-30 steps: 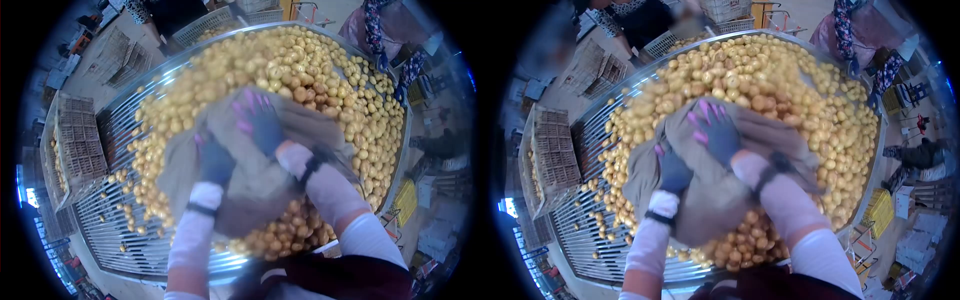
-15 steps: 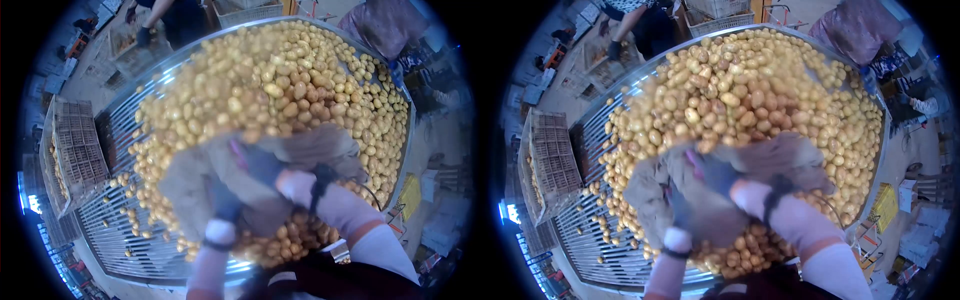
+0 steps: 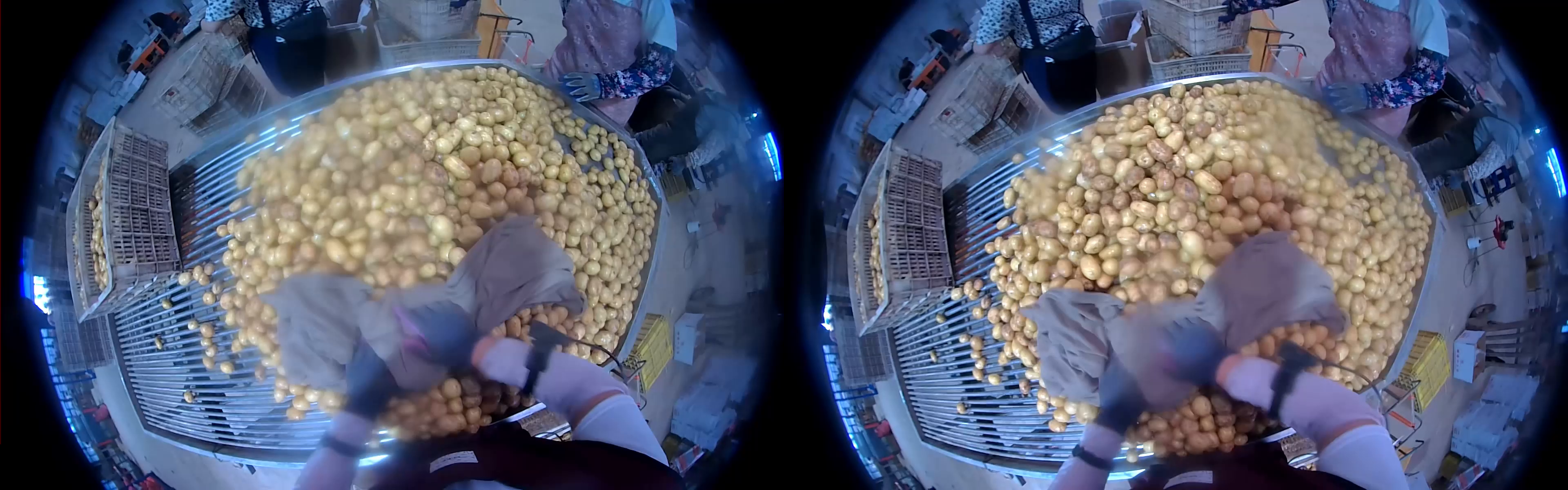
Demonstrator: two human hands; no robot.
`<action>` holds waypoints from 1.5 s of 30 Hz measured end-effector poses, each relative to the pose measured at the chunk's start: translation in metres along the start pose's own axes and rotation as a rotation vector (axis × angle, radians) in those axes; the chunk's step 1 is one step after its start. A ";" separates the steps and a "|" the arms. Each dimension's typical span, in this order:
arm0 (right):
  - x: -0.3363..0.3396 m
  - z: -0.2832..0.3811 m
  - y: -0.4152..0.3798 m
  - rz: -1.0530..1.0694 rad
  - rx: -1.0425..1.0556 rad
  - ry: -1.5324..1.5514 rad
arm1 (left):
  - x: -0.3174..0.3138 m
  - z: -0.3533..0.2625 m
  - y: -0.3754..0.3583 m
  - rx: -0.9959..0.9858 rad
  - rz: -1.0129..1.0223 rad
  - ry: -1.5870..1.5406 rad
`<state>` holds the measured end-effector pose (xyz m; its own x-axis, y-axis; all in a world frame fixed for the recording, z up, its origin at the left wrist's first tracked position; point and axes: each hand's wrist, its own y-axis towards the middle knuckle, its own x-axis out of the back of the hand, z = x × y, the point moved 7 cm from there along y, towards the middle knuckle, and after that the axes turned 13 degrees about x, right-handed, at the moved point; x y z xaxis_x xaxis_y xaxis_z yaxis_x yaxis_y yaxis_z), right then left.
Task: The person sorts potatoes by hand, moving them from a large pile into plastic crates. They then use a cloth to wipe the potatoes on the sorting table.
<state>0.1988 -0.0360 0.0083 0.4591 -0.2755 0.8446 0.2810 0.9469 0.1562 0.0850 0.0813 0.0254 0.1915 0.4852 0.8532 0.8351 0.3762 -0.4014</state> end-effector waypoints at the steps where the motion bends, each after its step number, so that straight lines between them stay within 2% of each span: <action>1: -0.015 -0.011 0.015 0.027 -0.068 0.042 | -0.002 0.007 0.014 0.007 -0.024 -0.056; 2: 0.010 -0.014 0.058 0.098 -0.101 0.093 | -0.011 0.021 0.035 0.004 -0.083 -0.089; 4: -0.016 -0.051 0.112 0.172 -0.117 0.206 | -0.035 0.062 0.083 0.015 -0.163 -0.153; 5: 0.000 -0.051 0.138 0.282 -0.140 0.050 | -0.046 0.077 0.106 0.012 -0.233 -0.138; 6: -0.004 -0.066 0.152 -0.162 -0.070 0.350 | -0.055 0.087 0.125 0.003 -0.313 -0.119; 8: -0.068 -0.107 0.179 -0.280 -0.043 0.525 | -0.069 0.079 0.132 -0.052 -0.567 0.076; 10: -0.061 -0.083 0.169 -0.207 -0.052 0.368 | -0.036 0.063 0.101 0.126 -0.349 -0.237; 11: -0.026 -0.046 0.136 -0.086 -0.064 0.007 | -0.021 0.053 0.082 0.206 -0.227 -0.343; 12: -0.015 -0.025 0.107 0.159 -0.105 0.019 | -0.011 0.040 0.055 0.243 -0.054 -0.360; 13: -0.019 -0.004 0.072 0.103 0.085 -0.200 | 0.000 0.025 0.031 0.186 -0.062 -0.249; 14: -0.005 0.018 0.047 0.074 0.244 -0.048 | 0.011 0.010 0.006 0.128 -0.076 -0.140; 16: -0.005 0.020 0.002 0.113 0.106 0.030 | 0.011 -0.001 -0.016 -0.047 -0.301 -0.001; 18: -0.014 0.001 0.023 0.212 0.026 0.128 | -0.007 0.015 -0.009 -0.093 -0.375 -0.202; 19: -0.020 -0.006 0.041 0.256 -0.010 0.179 | -0.017 0.022 0.004 -0.112 -0.347 -0.176; 20: -0.016 -0.018 0.071 0.154 -0.112 0.290 | -0.023 0.022 0.021 -0.127 -0.277 -0.097; 22: -0.008 -0.039 0.117 0.237 -0.140 0.196 | -0.044 0.019 0.048 -0.150 -0.125 0.129; 24: -0.024 -0.057 0.140 0.198 -0.142 0.260 | -0.058 0.013 0.065 -0.162 -0.038 0.321; 27: -0.007 -0.036 0.136 0.112 -0.121 0.207 | -0.009 0.001 0.029 -0.207 -0.254 -0.065; 28: -0.007 -0.033 0.130 0.225 -0.095 0.181 | 0.004 0.000 0.021 -0.228 -0.323 -0.195; 29: 0.006 -0.026 0.114 0.129 -0.044 0.186 | 0.015 0.001 0.015 -0.252 -0.391 -0.325; 30: 0.020 -0.020 0.086 0.037 0.005 0.196 | -0.005 0.019 0.002 -0.150 -0.268 -0.160; 31: 0.055 -0.008 0.059 0.117 -0.059 0.155 | -0.001 0.029 -0.025 -0.177 -0.342 -0.099; 32: 0.062 -0.022 0.021 -0.225 -0.030 0.140 | 0.010 0.035 -0.055 -0.203 -0.418 -0.038; 34: 0.105 -0.024 -0.034 -0.147 -0.017 -0.609 | 0.015 0.052 -0.075 -0.201 -0.519 0.115; 36: 0.108 -0.044 -0.061 0.008 -0.125 -0.612 | -0.007 0.071 -0.078 -0.161 -0.554 0.306; 39: 0.104 -0.062 -0.067 0.188 -0.277 -0.577 | -0.010 0.066 -0.046 -0.168 -0.547 0.234; 40: 0.102 -0.072 -0.063 0.233 -0.321 -0.557 | 0.001 0.066 -0.040 -0.125 -0.575 0.081; 42: 0.118 -0.126 -0.077 -0.244 -0.156 -0.490 | 0.029 0.069 -0.024 -0.037 -0.635 -0.223; 44: 0.155 -0.129 -0.102 -0.665 -0.139 -0.190 | 0.059 0.088 -0.012 0.115 -0.594 -0.283; 45: 0.187 -0.113 -0.116 -0.847 -0.205 0.069 | 0.072 0.097 -0.012 0.194 -0.569 -0.314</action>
<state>0.3473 -0.2163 0.0900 0.0752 -0.8890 0.4517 0.6936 0.3721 0.6168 0.0390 0.1878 0.0591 -0.4337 0.3648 0.8239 0.6482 0.7614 0.0041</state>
